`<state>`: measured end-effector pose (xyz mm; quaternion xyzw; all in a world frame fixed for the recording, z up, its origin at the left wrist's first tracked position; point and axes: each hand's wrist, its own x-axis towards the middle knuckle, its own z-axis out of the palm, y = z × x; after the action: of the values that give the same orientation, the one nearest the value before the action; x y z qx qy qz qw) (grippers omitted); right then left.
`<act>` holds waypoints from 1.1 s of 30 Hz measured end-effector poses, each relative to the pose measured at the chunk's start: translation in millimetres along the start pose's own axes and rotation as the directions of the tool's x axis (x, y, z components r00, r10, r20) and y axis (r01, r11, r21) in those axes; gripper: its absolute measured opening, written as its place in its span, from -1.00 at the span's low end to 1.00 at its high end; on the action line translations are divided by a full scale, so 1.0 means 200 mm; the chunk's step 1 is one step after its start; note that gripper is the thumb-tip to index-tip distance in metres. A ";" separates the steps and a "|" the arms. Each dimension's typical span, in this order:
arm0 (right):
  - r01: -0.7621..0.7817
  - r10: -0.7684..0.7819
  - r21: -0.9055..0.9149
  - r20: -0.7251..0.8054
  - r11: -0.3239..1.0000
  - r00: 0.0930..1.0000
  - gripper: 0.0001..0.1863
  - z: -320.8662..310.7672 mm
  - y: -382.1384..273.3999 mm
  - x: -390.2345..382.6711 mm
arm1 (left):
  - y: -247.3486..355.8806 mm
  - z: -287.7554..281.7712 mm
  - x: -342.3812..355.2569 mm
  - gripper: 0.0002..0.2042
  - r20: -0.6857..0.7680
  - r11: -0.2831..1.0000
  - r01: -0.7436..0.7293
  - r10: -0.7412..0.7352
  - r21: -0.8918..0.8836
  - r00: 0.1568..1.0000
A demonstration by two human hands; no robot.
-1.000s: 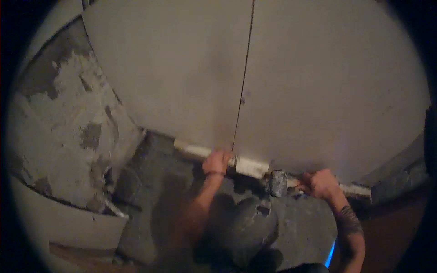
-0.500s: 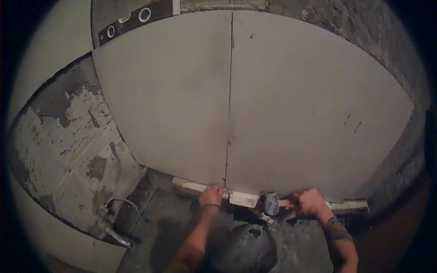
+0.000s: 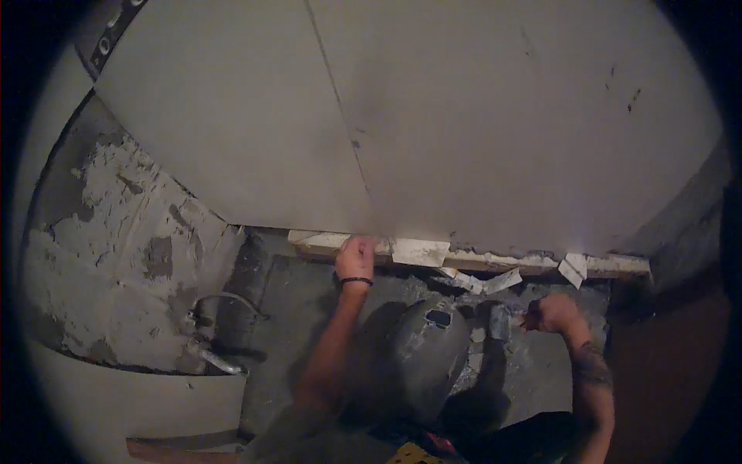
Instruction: The person washes their hands in a bucket of water, enters a small restroom, measures the floor area around a toilet using a tape measure, and then uses a hammer to tap and secure a baseboard tile against the wall.
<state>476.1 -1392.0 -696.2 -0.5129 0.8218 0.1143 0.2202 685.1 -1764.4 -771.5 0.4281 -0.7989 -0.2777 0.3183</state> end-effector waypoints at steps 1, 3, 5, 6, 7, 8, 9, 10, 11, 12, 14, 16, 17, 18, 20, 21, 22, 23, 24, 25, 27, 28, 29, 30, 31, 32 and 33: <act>-0.021 0.023 -0.022 0.075 1.000 0.997 -0.56 0.15 0.04 0.02 | 0.00 0.04 -0.03 -0.74 0.025 1.000 -0.005 0.005 0.004 1.000; -0.116 0.108 0.050 0.133 0.992 0.985 -0.55 0.43 0.09 0.08 | 0.03 0.14 -0.12 -0.71 -0.097 0.993 0.019 -0.030 -0.119 0.995; 0.035 -0.120 0.664 0.082 0.747 0.989 -0.50 0.48 -0.09 0.21 | -0.22 0.05 -0.09 -0.70 -0.186 0.998 -0.010 -0.001 -0.059 0.983; 0.016 -0.012 0.523 -0.010 0.852 1.000 -0.58 0.90 0.18 0.21 | -0.11 0.20 -0.16 -0.70 -0.142 0.988 -0.012 -0.011 -0.155 0.990; -0.039 0.056 0.698 -0.002 0.715 0.998 -0.50 0.52 -0.19 0.18 | -0.18 -0.02 -0.14 -0.70 -0.165 0.996 -0.013 -0.002 -0.090 0.986; 0.015 0.022 0.650 -0.050 0.760 0.999 -0.54 0.73 -0.07 0.24 | -0.05 0.00 -0.21 -0.71 -0.134 0.991 -0.011 -0.007 -0.135 0.991; -0.193 0.193 0.588 0.063 0.786 0.979 -0.59 0.78 -0.19 0.32 | -0.03 -0.07 -0.19 -0.71 -0.164 0.993 -0.033 0.014 -0.113 0.986; -0.191 0.202 0.605 0.051 0.773 0.978 -0.62 0.84 -0.20 0.34 | -0.02 -0.05 -0.20 -0.71 -0.117 0.994 0.000 -0.013 -0.106 0.993; -0.170 0.199 0.632 0.026 0.756 0.980 -0.65 0.92 -0.22 0.38 | -0.01 -0.07 -0.22 -0.70 -0.081 0.997 0.022 -0.029 -0.079 0.996; -0.126 0.223 0.679 -0.057 0.723 0.973 -0.67 1.03 -0.25 0.42 | 0.03 -0.08 -0.26 -0.71 -0.048 0.999 0.032 -0.032 -0.009 0.998; -0.135 0.326 0.732 -0.125 0.668 0.937 -0.69 1.27 -0.24 0.43 | 0.09 -0.10 -0.31 -0.70 0.042 0.999 0.048 -0.049 0.017 0.998; -0.088 0.322 0.554 -0.340 0.828 0.883 -0.69 1.47 -0.18 0.31 | 0.00 -0.03 -0.38 -0.70 0.171 0.998 0.063 -0.058 -0.025 0.984; -0.096 0.360 0.603 -0.334 0.792 0.871 -0.69 1.37 -0.28 0.31 | -0.04 -0.15 -0.32 -0.70 0.194 0.999 0.029 -0.035 0.034 0.980; -0.154 0.439 0.609 -0.351 0.778 0.827 -0.70 1.25 -0.32 0.26 | 0.04 -0.23 -0.32 -0.70 0.270 0.996 0.094 -0.094 0.014 0.958; -0.215 0.536 0.627 -0.382 0.749 0.753 -0.71 0.94 -0.23 0.04 | 0.21 -0.37 -0.30 -0.67 0.482 0.986 0.167 -0.154 0.017 0.862; -0.284 0.548 0.742 -0.132 0.608 0.826 -0.72 0.75 -0.16 -0.09 | 0.22 -0.45 -0.26 -0.64 0.609 0.984 0.174 -0.168 0.050 0.775; -0.391 0.501 0.802 0.134 0.452 0.855 -0.73 0.63 -0.08 -0.23 | 0.24 -0.47 -0.23 -0.64 0.627 0.987 0.156 -0.147 0.042 0.765; -0.412 0.528 0.800 0.143 0.437 0.837 -0.73 0.57 0.03 -0.37 | 0.25 -0.44 -0.22 -0.60 0.727 0.972 0.158 -0.236 0.176 0.644; -0.413 0.535 0.769 0.109 0.489 0.837 -0.62 0.56 0.11 -0.49 | 0.30 -0.45 -0.21 -0.57 0.788 0.938 0.140 -0.343 0.318 0.512; -0.406 0.527 0.733 0.077 0.545 0.846 -0.48 0.54 0.16 -0.61 | 0.42 -0.48 -0.20 -0.57 0.793 0.937 0.141 -0.347 0.321 0.501; -0.444 0.634 0.825 0.140 0.349 0.760 -0.57 0.41 0.13 -0.76 | 0.66 -0.65 -0.16 -0.47 0.747 0.860 -0.018 -0.432 0.509 0.506; -0.373 0.689 0.912 0.161 0.169 0.706 -0.66 0.23 0.09 -0.71 | 0.49 -0.85 0.04 -0.55 0.739 0.880 -0.038 -0.374 0.474 0.560; -0.382 0.736 0.918 0.187 0.105 0.651 -0.64 0.26 0.02 -0.73 | 0.34 -1.07 0.16 -0.63 0.705 0.893 -0.042 -0.325 0.449 0.630; -0.332 0.658 0.942 0.275 -0.040 0.701 -0.63 0.45 0.04 -1.10 | 0.68 -0.86 -0.12 -0.60 0.748 0.776 -0.199 -0.453 0.599 0.484; -0.169 0.735 0.985 0.099 0.022 0.671 -0.59 0.38 0.01 -1.44 | 0.81 -0.86 -0.17 -0.58 0.855 0.837 -0.327 -0.278 0.439 0.437; -0.353 0.694 0.799 -0.109 0.487 0.712 -0.54 0.82 0.05 -1.65 | 0.94 -0.85 -0.19 -0.61 0.883 0.953 -0.095 -0.224 0.287 0.413; -0.156 0.729 0.988 0.121 -0.020 0.673 -0.54 0.82 -0.06 -1.83 | 1.10 -0.94 -0.15 -0.65 0.903 0.958 0.041 -0.281 0.283 0.326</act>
<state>664.8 -1038.3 -664.5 0.0480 0.8378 -0.4858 0.2445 726.6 -1665.8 -501.0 0.2999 -0.8136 -0.4171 -0.2723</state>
